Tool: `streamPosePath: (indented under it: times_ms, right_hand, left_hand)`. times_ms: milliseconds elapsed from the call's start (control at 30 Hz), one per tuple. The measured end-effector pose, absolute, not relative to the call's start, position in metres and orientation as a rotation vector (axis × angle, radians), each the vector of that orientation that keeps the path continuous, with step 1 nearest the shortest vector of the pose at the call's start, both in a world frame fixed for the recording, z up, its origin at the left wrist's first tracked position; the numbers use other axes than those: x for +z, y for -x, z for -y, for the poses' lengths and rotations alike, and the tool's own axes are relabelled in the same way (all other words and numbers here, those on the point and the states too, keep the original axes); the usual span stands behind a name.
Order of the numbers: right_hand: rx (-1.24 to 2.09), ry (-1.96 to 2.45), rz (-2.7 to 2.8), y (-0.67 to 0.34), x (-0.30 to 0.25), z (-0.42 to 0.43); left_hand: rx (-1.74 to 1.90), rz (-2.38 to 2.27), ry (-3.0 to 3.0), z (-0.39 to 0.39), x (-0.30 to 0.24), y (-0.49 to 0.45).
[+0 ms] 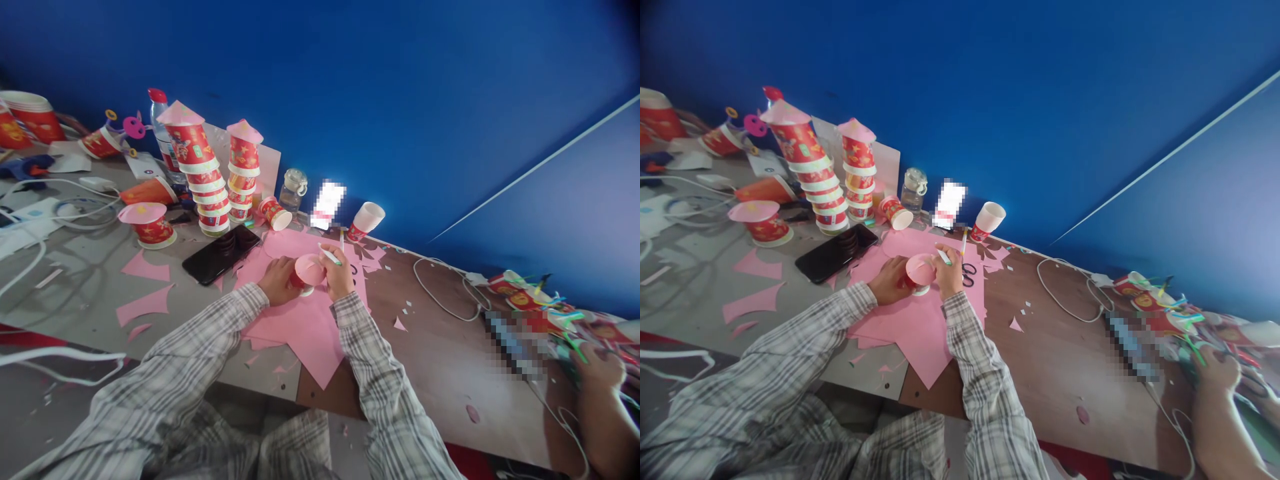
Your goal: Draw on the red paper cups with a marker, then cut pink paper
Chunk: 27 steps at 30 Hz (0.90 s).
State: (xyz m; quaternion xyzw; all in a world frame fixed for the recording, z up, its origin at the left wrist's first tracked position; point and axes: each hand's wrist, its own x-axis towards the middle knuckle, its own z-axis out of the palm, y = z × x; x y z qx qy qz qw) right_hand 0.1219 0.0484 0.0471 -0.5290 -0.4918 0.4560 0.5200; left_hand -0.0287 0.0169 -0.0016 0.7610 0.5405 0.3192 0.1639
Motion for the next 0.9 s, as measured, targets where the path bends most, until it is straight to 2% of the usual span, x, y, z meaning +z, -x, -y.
streamPosePath:
  times_ms: [433,900]
  right_hand:
    - [1.049,1.304,1.107,-0.111,0.054,-0.038]
    - [1.061,1.273,1.023,-0.107,0.049,-0.037]
  left_hand:
    - [1.005,-1.562,-1.982,-0.018,0.001,0.022]
    - [1.169,-1.53,-2.079,-0.013,-0.001,0.02]
